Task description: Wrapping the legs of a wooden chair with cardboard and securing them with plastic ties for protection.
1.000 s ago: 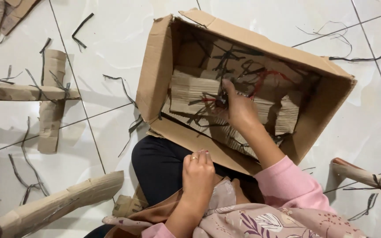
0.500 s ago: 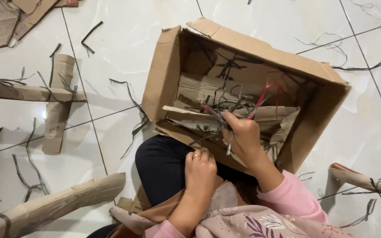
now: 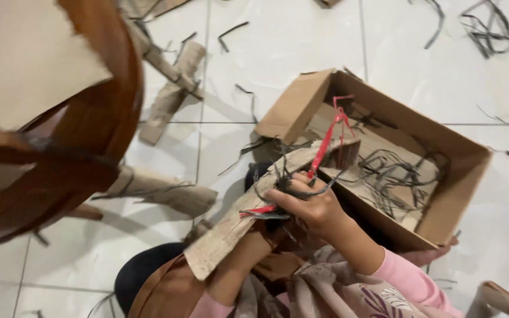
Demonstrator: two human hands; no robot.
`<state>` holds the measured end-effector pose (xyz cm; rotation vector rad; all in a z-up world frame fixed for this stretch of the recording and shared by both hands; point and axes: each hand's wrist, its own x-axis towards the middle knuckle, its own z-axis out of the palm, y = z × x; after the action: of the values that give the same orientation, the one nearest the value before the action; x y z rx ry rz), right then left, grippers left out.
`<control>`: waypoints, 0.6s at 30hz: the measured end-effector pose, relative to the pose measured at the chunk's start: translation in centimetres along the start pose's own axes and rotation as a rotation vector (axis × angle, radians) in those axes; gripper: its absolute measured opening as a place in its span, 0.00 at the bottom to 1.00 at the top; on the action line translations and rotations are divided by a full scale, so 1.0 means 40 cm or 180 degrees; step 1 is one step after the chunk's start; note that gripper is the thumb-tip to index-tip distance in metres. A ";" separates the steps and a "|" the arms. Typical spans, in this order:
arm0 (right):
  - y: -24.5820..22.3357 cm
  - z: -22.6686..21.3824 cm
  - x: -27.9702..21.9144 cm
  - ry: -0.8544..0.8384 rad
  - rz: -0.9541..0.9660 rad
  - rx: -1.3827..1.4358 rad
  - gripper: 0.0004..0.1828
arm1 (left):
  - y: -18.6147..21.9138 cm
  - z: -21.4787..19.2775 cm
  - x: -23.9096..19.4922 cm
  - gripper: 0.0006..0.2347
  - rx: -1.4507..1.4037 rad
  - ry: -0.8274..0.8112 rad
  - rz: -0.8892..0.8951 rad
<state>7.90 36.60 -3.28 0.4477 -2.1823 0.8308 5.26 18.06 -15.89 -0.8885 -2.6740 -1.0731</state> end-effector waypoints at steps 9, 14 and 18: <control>-0.106 0.233 0.284 -0.2458 0.0441 0.1329 0.09 | -0.032 -0.476 -0.023 0.09 -0.0580 0.1573 -0.0836; -0.107 0.320 0.282 -0.2967 0.1101 0.1230 0.12 | -0.020 -0.561 -0.120 0.12 -0.0717 0.2231 -0.1225; -0.074 0.348 0.265 -0.2539 0.1589 0.0745 0.09 | -0.090 -0.624 -0.146 0.14 -0.0340 0.2467 -0.1700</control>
<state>-4.78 24.36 -1.22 0.3898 -3.0169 1.3552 5.59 -3.44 -1.42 0.2551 -2.2025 -1.3074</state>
